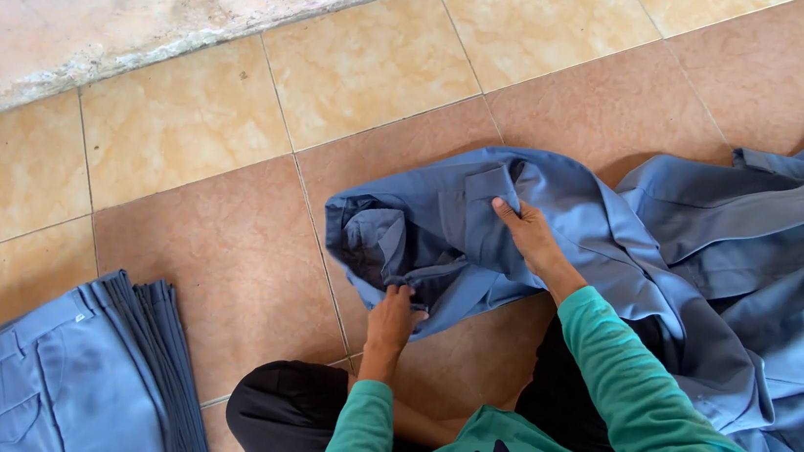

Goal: Folding trousers into neat rectangles and stacking them on the floor.

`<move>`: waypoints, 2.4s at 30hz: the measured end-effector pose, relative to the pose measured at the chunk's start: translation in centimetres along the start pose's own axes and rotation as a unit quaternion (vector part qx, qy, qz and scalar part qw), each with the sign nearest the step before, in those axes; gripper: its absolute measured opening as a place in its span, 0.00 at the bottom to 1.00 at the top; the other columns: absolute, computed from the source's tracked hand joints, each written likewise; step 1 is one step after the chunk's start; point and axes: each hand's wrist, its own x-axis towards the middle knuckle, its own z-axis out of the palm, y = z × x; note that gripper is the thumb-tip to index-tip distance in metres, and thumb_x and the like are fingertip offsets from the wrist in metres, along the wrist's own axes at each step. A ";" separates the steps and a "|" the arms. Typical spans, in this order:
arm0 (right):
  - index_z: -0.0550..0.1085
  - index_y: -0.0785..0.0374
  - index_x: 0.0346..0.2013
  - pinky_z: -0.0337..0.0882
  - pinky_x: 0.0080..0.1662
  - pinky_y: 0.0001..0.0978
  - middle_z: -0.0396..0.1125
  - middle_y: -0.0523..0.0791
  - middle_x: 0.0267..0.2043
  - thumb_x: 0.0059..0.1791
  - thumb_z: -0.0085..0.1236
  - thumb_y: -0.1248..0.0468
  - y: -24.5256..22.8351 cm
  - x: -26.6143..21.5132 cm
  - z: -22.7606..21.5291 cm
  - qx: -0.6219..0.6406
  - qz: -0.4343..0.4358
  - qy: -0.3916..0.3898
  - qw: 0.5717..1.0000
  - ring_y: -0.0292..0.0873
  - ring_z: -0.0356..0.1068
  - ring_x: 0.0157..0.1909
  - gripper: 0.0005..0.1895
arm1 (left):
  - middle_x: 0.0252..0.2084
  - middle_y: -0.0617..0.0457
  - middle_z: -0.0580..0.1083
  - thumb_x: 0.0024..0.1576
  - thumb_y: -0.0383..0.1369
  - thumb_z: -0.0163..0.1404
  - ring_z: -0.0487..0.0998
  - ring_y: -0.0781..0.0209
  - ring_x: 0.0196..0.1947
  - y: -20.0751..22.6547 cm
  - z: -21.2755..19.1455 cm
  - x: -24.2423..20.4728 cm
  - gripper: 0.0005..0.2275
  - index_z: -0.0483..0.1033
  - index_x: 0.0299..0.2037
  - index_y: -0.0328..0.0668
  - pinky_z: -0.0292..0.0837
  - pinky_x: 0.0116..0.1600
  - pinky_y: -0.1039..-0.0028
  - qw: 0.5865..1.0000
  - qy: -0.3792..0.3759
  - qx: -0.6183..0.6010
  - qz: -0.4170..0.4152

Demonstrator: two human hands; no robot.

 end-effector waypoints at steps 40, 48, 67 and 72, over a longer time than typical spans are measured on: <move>0.76 0.55 0.53 0.62 0.62 0.48 0.65 0.45 0.65 0.45 0.56 0.68 11.0 -8.5 -0.2 -0.480 -0.343 -0.031 0.807 0.52 0.62 0.67 0.21 | 0.68 0.33 0.61 0.65 0.20 0.60 0.74 0.34 0.61 -38.6 -23.7 -2.8 0.34 0.44 0.71 0.46 0.74 0.61 0.54 0.739 0.560 -0.162 -0.337; 0.60 0.41 0.71 0.57 0.63 0.68 0.52 0.49 0.75 0.42 0.60 0.62 12.6 0.7 -12.1 -0.587 -0.119 0.170 0.782 0.58 0.51 0.74 0.43 | 0.34 0.58 0.77 0.51 0.24 0.58 0.77 0.61 0.27 -16.7 -8.7 0.4 0.16 0.81 0.48 0.52 0.72 0.36 0.71 0.937 0.248 -0.240 -0.052; 0.61 0.47 0.68 0.64 0.60 0.62 0.57 0.55 0.64 0.43 0.66 0.54 16.6 7.5 -15.2 -0.401 0.151 0.177 0.886 0.65 0.61 0.63 0.40 | 0.65 0.64 0.67 0.59 0.40 0.50 0.83 0.43 0.38 -5.4 -1.2 -2.4 0.07 0.72 0.46 0.65 0.81 0.47 0.53 0.992 0.112 0.032 -0.039; 0.74 0.56 0.55 0.60 0.59 0.62 0.58 0.53 0.63 0.48 0.60 0.50 16.5 8.0 -15.5 -0.439 0.176 0.174 0.864 0.62 0.58 0.63 0.24 | 0.58 0.60 0.71 0.61 0.39 0.46 0.81 0.37 0.34 -3.8 -3.9 -2.4 0.07 0.69 0.47 0.57 0.78 0.42 0.47 0.988 0.152 -0.001 -0.020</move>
